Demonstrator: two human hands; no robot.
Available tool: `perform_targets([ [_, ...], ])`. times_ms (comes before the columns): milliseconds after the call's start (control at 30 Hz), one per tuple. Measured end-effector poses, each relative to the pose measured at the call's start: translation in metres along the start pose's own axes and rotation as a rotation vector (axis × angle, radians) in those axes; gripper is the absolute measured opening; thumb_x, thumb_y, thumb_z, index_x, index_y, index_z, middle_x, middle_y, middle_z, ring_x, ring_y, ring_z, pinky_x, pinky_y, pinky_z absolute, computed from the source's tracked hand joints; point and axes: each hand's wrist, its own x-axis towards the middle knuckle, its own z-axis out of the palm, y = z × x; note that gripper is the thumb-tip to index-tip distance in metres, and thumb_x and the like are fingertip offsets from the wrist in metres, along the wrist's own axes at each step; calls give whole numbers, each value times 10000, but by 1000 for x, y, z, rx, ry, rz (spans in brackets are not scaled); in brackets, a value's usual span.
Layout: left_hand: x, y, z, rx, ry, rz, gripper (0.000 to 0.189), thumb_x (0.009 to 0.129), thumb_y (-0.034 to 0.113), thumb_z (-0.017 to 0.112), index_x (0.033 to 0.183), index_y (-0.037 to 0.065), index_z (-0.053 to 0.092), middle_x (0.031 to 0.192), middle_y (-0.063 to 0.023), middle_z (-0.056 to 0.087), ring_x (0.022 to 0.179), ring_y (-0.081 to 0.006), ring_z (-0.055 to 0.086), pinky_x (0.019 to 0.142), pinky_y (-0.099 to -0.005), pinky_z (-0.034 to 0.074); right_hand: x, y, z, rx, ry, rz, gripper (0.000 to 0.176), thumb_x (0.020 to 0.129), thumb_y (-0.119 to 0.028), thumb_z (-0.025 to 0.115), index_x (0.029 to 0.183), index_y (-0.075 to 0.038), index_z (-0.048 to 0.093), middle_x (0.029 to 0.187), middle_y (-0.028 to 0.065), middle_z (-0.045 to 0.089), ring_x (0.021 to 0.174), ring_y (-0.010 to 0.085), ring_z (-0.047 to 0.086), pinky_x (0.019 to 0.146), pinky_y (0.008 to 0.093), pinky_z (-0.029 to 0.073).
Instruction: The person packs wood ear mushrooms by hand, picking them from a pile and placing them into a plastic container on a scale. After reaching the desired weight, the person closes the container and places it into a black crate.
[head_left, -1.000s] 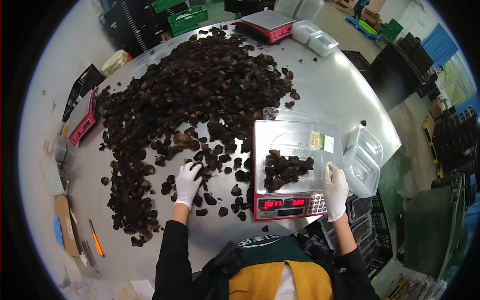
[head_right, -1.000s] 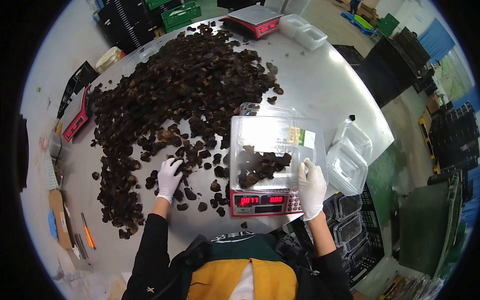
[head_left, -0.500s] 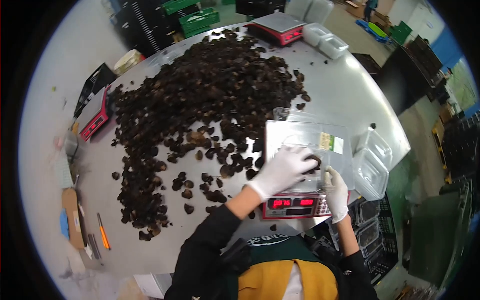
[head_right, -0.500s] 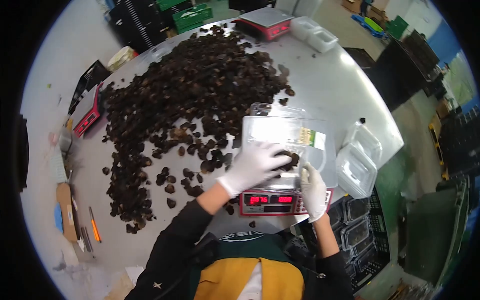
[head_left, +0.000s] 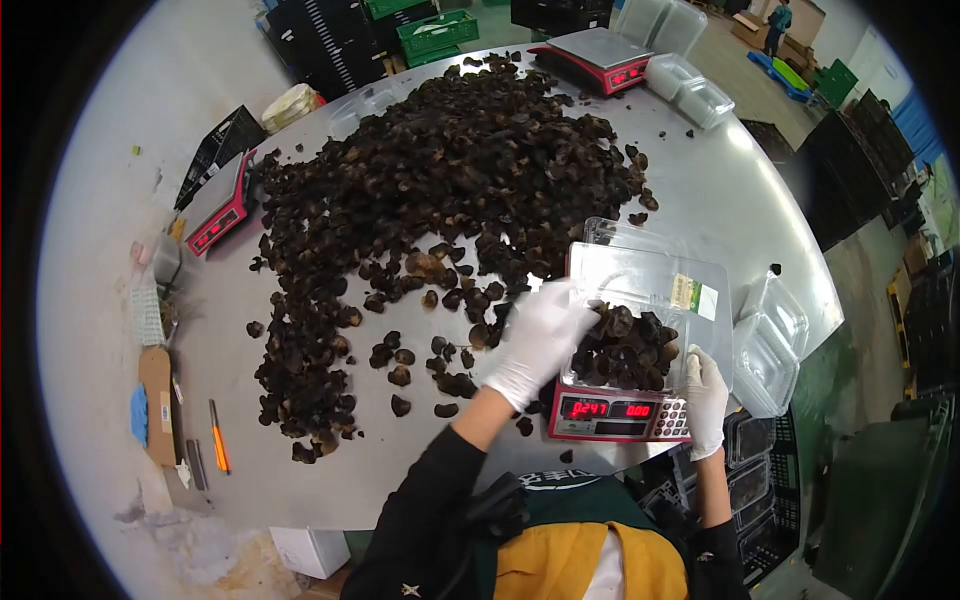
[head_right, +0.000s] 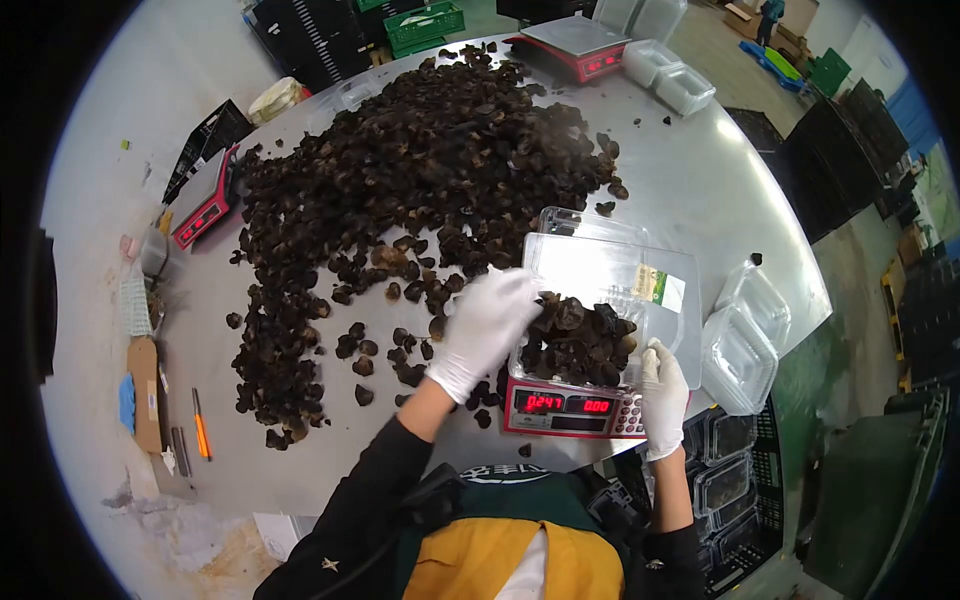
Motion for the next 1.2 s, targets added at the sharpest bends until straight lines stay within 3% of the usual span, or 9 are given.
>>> perform_targets([
  [100, -26, -89, 1, 181, 128, -413, 232, 856, 214, 623, 1036, 73, 663, 1018, -108, 629, 958, -312, 603, 831, -399, 501, -3, 1, -8, -153, 123, -153, 336, 994, -238, 547, 1179, 35, 614, 874, 48, 642, 687, 73, 551, 632, 242, 472],
  [167, -37, -119, -4, 291, -26, -483, 268, 852, 186, 639, 1091, 67, 662, 1060, -113, 619, 988, -317, 608, 853, -394, 494, -5, -17, -11, -30, 46, 140, 346, 993, -243, 550, 1193, 33, 608, 872, 54, 648, 667, 79, 555, 623, 251, 477],
  [300, -55, -169, -11, -91, 96, -407, 231, 792, 56, 638, 1021, 57, 677, 1052, -113, 627, 931, -309, 626, 848, -379, 496, -7, -22, -10, -2, 28, 94, 338, 996, -247, 547, 1190, 22, 610, 849, 38, 634, 607, 68, 531, 576, 235, 460],
  [500, -80, -115, -139, 1209, 599, -499, 308, 790, 77, 644, 1091, 132, 674, 1199, -130, 584, 972, -327, 603, 835, -353, 495, -9, -10, -27, 9, 80, 163, 325, 996, -248, 550, 1167, 20, 619, 849, 33, 632, 602, 67, 540, 558, 228, 458],
  [633, -81, -114, -77, 344, 244, -357, 332, 822, 177, 619, 1135, 69, 635, 1058, -195, 591, 948, -377, 584, 861, -448, 476, -10, -24, -14, 82, 91, 145, 315, 993, -250, 554, 1145, 14, 631, 827, 36, 640, 601, 68, 545, 562, 230, 464],
  [700, -73, -92, -25, 237, -101, -435, 471, 835, 257, 652, 1273, 100, 575, 1274, -205, 529, 1158, -387, 511, 978, -430, 425, -8, -20, -13, -47, 65, 96, 318, 986, -263, 563, 1142, 2, 643, 841, 61, 657, 625, 80, 563, 594, 247, 478],
  [833, -76, -75, 42, 485, -254, -39, 575, 770, 380, 706, 1299, 204, 566, 1306, -121, 511, 1206, -341, 452, 967, -490, 361, -8, -17, -12, -109, 89, -26, 274, 988, -226, 566, 1132, -7, 647, 826, 5, 610, 580, 49, 507, 556, 208, 439],
  [967, -78, -120, 53, 232, -81, -107, 208, 782, 181, 685, 971, 103, 646, 974, -85, 599, 889, -287, 587, 725, -394, 482, -18, -12, -23, -40, 68, 117, 286, 993, -238, 556, 1136, -6, 645, 803, -4, 595, 579, 42, 500, 547, 212, 438],
  [1200, -2, -24, -3, -270, 86, -142, 201, 789, 44, 676, 990, 44, 668, 977, -103, 630, 858, -274, 621, 796, -332, 495, -26, -22, -25, 34, 47, 177, 347, 986, -278, 565, 1166, 11, 627, 859, 27, 639, 605, 60, 536, 581, 228, 474],
])
